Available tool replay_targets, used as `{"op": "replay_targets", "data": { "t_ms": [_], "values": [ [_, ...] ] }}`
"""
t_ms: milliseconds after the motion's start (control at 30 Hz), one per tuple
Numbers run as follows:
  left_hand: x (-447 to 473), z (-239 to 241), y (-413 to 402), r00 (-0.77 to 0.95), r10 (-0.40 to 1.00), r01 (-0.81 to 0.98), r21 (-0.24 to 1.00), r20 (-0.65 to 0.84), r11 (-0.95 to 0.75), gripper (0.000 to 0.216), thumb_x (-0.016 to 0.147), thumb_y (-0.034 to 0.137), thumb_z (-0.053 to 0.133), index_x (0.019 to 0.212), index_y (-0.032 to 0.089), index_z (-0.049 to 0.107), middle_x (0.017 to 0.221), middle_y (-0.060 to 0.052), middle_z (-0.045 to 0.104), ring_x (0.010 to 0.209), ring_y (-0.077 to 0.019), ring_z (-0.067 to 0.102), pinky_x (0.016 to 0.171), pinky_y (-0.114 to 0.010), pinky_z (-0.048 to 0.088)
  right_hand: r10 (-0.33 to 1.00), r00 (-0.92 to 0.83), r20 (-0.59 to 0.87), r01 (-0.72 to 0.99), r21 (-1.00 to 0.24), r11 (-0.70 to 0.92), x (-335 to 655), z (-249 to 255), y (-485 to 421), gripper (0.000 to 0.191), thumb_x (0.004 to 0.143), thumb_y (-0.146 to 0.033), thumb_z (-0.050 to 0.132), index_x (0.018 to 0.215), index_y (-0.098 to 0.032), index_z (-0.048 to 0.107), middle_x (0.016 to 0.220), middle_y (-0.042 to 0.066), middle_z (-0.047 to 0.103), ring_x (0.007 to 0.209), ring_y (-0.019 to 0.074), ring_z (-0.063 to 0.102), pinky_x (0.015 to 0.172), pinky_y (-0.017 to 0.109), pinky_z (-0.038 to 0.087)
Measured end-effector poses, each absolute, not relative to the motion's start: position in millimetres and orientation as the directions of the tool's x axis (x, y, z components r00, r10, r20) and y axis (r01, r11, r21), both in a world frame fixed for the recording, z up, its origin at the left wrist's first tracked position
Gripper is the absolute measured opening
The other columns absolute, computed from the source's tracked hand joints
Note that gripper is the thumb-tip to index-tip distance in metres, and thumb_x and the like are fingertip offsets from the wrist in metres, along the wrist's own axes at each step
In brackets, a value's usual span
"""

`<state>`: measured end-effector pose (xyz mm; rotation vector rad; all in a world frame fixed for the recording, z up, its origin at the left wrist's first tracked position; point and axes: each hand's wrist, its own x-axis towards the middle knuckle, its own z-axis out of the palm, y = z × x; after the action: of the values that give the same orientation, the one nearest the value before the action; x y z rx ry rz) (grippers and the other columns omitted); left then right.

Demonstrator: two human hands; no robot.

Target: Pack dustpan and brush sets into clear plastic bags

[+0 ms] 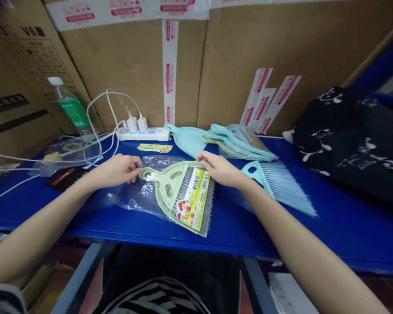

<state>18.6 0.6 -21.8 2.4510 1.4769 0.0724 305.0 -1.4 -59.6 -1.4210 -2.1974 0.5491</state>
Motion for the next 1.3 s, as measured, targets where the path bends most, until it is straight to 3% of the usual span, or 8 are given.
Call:
{"op": "replay_targets", "data": {
  "t_ms": [233, 533, 967, 1067, 1300],
  "values": [
    [15.0, -21.4, 1.7, 0.509, 0.856, 0.824, 0.341, -0.093, -0.453, 0.025, 0.081, 0.015, 0.042, 0.060, 0.017, 0.054, 0.061, 0.001, 0.070, 0.047, -0.0088, 0.060, 0.056, -0.021, 0.045, 0.927, -0.362, 0.094, 0.644, -0.694, 0.321, 306.6, -61.5, 2.6, 0.018, 0.081, -0.038, 0.042, 0.082, -0.022, 0.051, 0.074, 0.003, 0.057, 0.066, 0.0184, 0.053, 0.061, 0.032, 0.044],
    [5.0, -19.9, 10.6, 0.570, 0.809, 0.750, 0.492, -0.141, -0.442, 0.020, 0.080, 0.021, 0.048, 0.080, 0.014, 0.067, 0.065, 0.000, 0.072, 0.050, -0.0091, 0.062, 0.059, -0.021, 0.049, 0.927, -0.364, 0.089, 0.617, -0.723, 0.312, 306.8, -63.9, 3.3, 0.018, 0.081, -0.040, 0.044, 0.081, -0.023, 0.051, 0.075, 0.002, 0.058, 0.068, 0.0181, 0.053, 0.063, 0.032, 0.044],
    [11.5, -22.1, 7.7, 0.546, 0.821, 0.782, 0.452, -0.166, -0.428, 0.021, 0.082, 0.025, 0.047, 0.072, 0.014, 0.063, 0.062, -0.002, 0.071, 0.050, -0.0099, 0.064, 0.060, -0.021, 0.048, 0.922, -0.379, 0.083, 0.554, -0.777, 0.298, 306.4, -62.6, 2.0, 0.025, 0.081, -0.047, 0.049, 0.083, -0.022, 0.053, 0.078, 0.002, 0.061, 0.073, 0.0195, 0.058, 0.066, 0.034, 0.047],
    [11.9, -21.6, 7.2, 0.541, 0.824, 0.789, 0.444, -0.171, -0.426, 0.018, 0.080, 0.021, 0.047, 0.070, 0.015, 0.061, 0.062, -0.001, 0.071, 0.050, -0.0099, 0.064, 0.060, -0.021, 0.048, 0.936, -0.349, 0.044, 0.529, -0.815, 0.236, 304.5, -60.6, -0.6, 0.027, 0.079, -0.049, 0.053, 0.082, -0.022, 0.053, 0.077, 0.002, 0.061, 0.073, 0.0189, 0.058, 0.065, 0.033, 0.046],
    [13.0, -21.2, 7.8, 0.488, 0.852, 0.821, 0.431, -0.191, -0.374, 0.017, 0.077, 0.014, 0.045, 0.066, 0.016, 0.058, 0.056, 0.001, 0.068, 0.051, -0.0112, 0.065, 0.061, -0.021, 0.049, 0.949, -0.253, -0.191, 0.366, -0.926, -0.089, 301.4, -57.3, -4.5, 0.028, 0.078, -0.047, 0.063, 0.078, -0.021, 0.053, 0.074, 0.000, 0.062, 0.068, 0.0144, 0.059, 0.058, 0.026, 0.047]
  ]
}}
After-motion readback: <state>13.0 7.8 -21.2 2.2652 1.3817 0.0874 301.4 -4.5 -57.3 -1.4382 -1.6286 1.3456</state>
